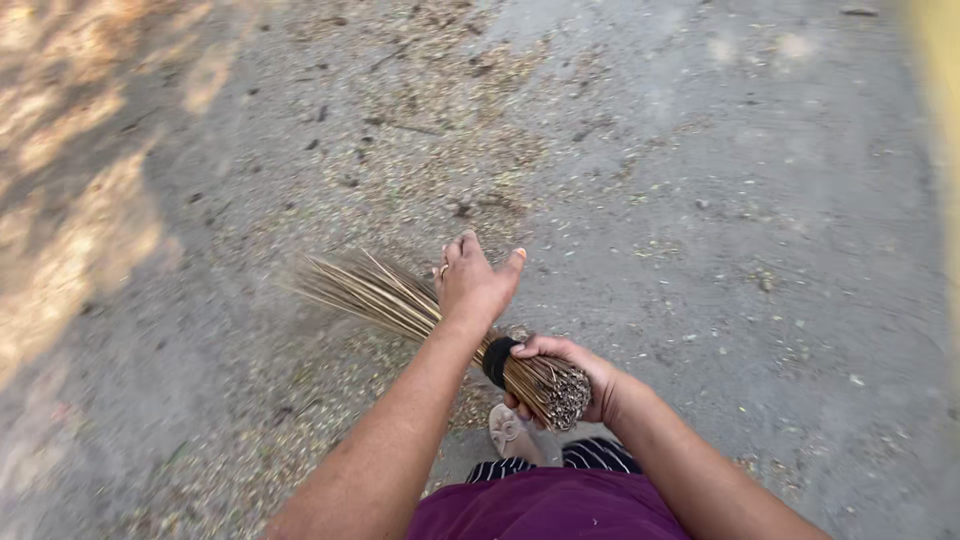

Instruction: The person sweeps the dirt ground using a hand broom, moving debris together.

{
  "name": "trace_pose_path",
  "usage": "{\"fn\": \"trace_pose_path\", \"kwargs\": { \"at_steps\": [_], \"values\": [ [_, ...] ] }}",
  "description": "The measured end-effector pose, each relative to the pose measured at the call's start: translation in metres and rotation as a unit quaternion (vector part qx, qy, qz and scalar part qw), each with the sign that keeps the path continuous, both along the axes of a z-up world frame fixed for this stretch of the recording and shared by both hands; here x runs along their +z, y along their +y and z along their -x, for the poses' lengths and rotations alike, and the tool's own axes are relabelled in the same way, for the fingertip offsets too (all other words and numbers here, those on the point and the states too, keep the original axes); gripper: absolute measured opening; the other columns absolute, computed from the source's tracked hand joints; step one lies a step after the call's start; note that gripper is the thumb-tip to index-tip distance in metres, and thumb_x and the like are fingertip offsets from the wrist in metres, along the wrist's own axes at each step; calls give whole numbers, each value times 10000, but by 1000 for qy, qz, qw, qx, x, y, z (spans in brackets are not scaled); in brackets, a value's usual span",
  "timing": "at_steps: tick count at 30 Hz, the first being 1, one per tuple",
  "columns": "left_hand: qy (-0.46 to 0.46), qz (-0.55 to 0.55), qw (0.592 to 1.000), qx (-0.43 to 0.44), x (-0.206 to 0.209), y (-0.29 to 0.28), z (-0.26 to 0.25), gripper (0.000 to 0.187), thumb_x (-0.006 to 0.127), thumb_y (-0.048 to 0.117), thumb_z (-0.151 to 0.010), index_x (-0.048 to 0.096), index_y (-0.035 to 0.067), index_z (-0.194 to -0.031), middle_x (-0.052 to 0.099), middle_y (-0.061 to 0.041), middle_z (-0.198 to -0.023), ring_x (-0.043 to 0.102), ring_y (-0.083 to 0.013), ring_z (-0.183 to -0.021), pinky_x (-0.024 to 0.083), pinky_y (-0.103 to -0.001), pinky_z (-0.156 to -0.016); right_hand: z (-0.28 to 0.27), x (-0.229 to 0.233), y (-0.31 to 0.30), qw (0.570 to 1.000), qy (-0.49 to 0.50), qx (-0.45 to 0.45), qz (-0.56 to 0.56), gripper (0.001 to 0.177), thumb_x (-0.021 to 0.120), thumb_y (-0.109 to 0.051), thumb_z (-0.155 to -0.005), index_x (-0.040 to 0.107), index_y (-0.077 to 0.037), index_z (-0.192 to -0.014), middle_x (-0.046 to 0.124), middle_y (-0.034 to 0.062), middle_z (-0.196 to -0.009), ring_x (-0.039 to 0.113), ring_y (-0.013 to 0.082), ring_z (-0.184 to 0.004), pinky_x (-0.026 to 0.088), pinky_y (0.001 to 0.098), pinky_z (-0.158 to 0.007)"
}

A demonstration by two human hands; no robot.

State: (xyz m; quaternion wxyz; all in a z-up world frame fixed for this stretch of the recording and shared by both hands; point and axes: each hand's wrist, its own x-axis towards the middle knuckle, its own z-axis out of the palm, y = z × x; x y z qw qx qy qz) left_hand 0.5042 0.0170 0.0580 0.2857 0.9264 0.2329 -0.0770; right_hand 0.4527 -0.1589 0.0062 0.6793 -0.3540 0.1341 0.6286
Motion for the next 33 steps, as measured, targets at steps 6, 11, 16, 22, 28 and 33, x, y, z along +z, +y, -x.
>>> {"fn": "trace_pose_path", "kwargs": {
  "at_steps": [6,11,16,22,28,33],
  "values": [
    [12,51,998,-33,0,-37,-42,972,677,593,-847,297,62,-1568,293,-132,-1634,310,-341,-1483,218,-468,-1229,-41,26,-57,975,-94,-174,103,469,686,-394,-820,660,-12,-1092,727,182,-830,715,278,-659,601,392,-540],
    [-2,39,998,-53,-8,-37,-69,966,674,595,-846,317,53,-1562,321,-161,-1611,303,-329,-1499,206,-477,-1234,-92,13,-79,921,-42,-361,138,391,711,-376,-844,610,-67,-1063,704,125,-859,706,262,-756,630,415,-677],
    [8,35,999,16,-20,-26,-107,954,667,601,-852,340,38,-1549,357,-170,-1595,294,-321,-1514,180,-494,-1248,-131,-28,-58,948,-12,-234,217,306,688,-353,-796,653,-145,-1018,720,85,-823,699,247,-708,607,430,-630],
    [49,13,996,67,-22,-1,-143,940,661,600,-857,347,50,-1552,338,-173,-1609,320,-353,-1491,227,-487,-1224,-172,-38,-3,993,27,14,113,374,740,-351,-835,629,-47,-1022,699,160,-801,708,282,-635,612,391,-592],
    [56,9,996,73,-15,-31,-221,953,652,608,-856,340,54,-1565,350,-168,-1607,372,-355,-1472,300,-460,-1205,-257,12,-53,999,38,-16,25,491,703,-381,-801,643,32,-1059,729,194,-785,713,270,-593,603,364,-539],
    [40,29,998,40,-9,-77,-270,948,675,599,-851,333,78,-1566,303,-162,-1623,349,-366,-1473,280,-478,-1200,-291,41,-83,993,-54,-92,57,524,711,-358,-829,586,58,-1121,693,237,-869,709,317,-658,619,411,-600]
  ]
}}
